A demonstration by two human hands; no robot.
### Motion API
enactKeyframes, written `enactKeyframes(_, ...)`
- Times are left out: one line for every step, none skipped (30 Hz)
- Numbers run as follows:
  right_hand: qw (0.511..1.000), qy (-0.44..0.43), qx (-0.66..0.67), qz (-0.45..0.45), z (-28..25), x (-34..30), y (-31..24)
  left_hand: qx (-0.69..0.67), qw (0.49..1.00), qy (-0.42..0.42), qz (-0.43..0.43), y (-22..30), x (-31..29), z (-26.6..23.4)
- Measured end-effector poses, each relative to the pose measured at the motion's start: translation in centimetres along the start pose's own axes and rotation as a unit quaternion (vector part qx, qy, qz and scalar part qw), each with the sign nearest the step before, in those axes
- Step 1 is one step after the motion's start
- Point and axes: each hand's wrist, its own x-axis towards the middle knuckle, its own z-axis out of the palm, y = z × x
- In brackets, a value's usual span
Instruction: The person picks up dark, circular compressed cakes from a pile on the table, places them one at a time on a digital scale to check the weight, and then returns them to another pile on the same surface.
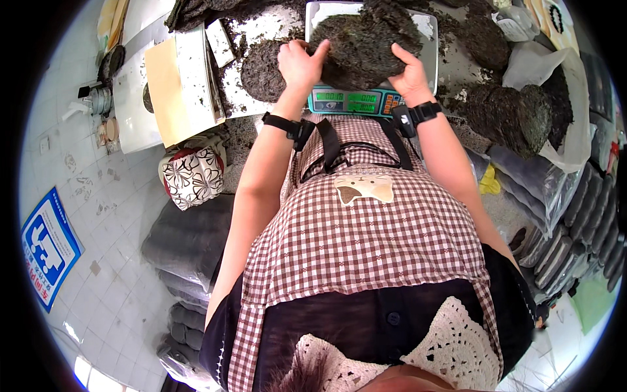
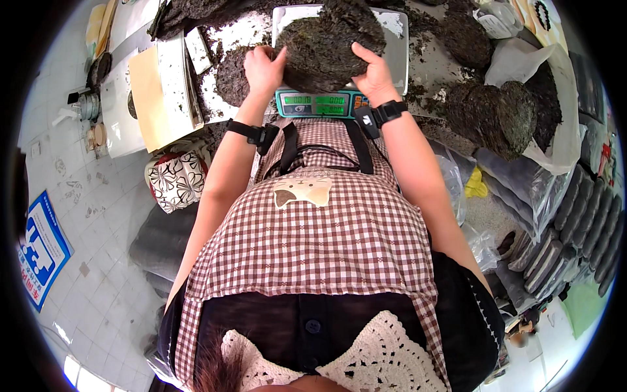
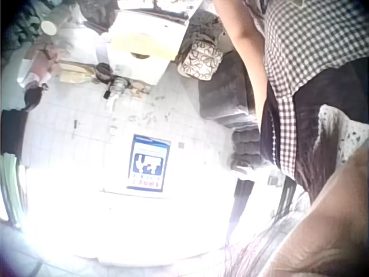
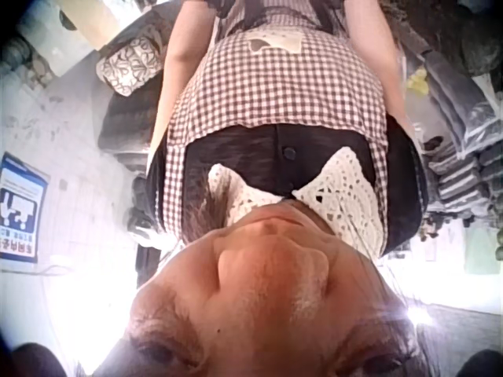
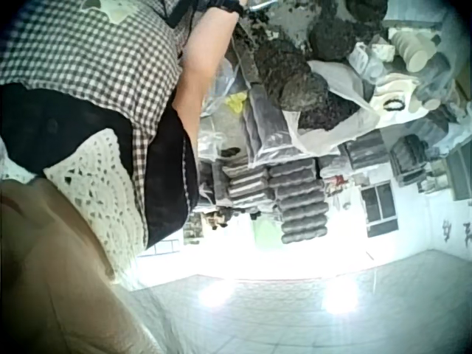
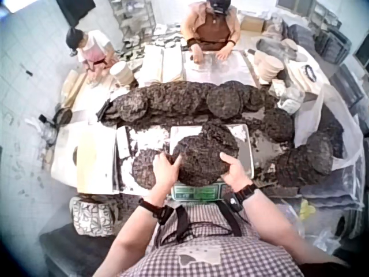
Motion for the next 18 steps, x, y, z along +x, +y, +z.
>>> enactKeyframes(0.999, 0.039, -0.018, 0.012, -0.9, 1.2, 1.0, -0.013, 1.000, -0.004, 0.000, 0.1, -0.1, 0.7)
enactKeyframes(1.000, 0.005, -0.015, 0.008, -0.9, 1.2, 1.0, -0.065, 0.998, 0.000, 0.010, 1.0, -0.3, 0.0)
enactKeyframes(1.000, -0.027, -0.011, 0.002, -1.0, 1.0, 0.9, -0.125, 0.991, -0.030, -0.035, 2.1, -0.8, -0.8)
enactKeyframes(1.000, -0.020, -0.010, 0.010, -2.2, -0.1, -0.7, -0.191, 0.980, -0.030, -0.042, 3.7, -2.2, 0.2)
enactKeyframes(1.000, -0.008, -0.008, 0.010, -2.0, -0.4, -0.9, -0.260, 0.964, -0.036, -0.041, 3.1, -2.2, 0.6)
enactKeyframes(1.000, 0.004, -0.005, 0.010, -2.0, -0.7, -1.1, -0.298, 0.954, -0.033, -0.022, 2.1, -1.8, 1.6)
enactKeyframes(0.998, -0.036, 0.037, -0.019, -2.2, -0.6, -1.2, -0.345, 0.938, -0.018, -0.019, 1.7, -0.6, 1.6)
enactKeyframes(0.997, -0.035, 0.045, -0.052, -1.5, -1.4, -2.0, -0.392, 0.920, 0.003, -0.016, 1.5, 0.8, 1.2)
enactKeyframes(0.994, -0.034, 0.053, -0.088, -0.6, -2.8, -2.9, -0.439, 0.898, 0.023, -0.011, 1.5, 2.6, 0.7)
enactKeyframes(0.993, -0.034, 0.053, -0.095, -0.4, -3.9, -4.0, -0.544, 0.839, 0.008, -0.032, 1.4, 5.1, -0.6)
enactKeyframes(0.992, -0.030, 0.054, -0.106, -1.0, -5.5, -5.5, -0.585, 0.810, 0.011, -0.040, 4.3, 6.3, -4.3)
enactKeyframes(0.992, -0.029, 0.043, -0.115, -1.1, -6.5, -6.3, -0.504, 0.856, 0.111, -0.026, 3.4, 9.4, -4.8)
enactKeyframes(0.991, -0.025, 0.030, -0.126, -1.3, -7.2, -7.1, -0.481, 0.862, 0.158, -0.031, 1.6, 13.4, -4.6)
enactKeyframes(0.991, -0.027, 0.030, -0.131, -1.8, -7.9, -7.6, -0.586, 0.799, 0.129, -0.030, 1.0, 16.4, -5.3)
enactKeyframes(0.991, -0.031, 0.029, -0.129, -2.2, -8.3, -8.1, -0.508, 0.852, 0.104, -0.073, -0.3, 19.0, -6.7)
enactKeyframes(0.992, -0.011, 0.032, -0.123, -3.1, -8.6, -8.6, -0.531, 0.834, 0.084, -0.124, -0.3, 20.5, -7.7)
enactKeyframes(0.991, 0.000, 0.026, -0.130, -3.6, -9.0, -9.0, -0.550, 0.813, 0.066, -0.178, -1.0, 21.5, -8.4)
enactKeyframes(0.991, 0.007, 0.020, -0.132, -3.9, -9.1, -9.1, -0.479, 0.854, 0.079, -0.186, -4.4, 23.1, -8.2)
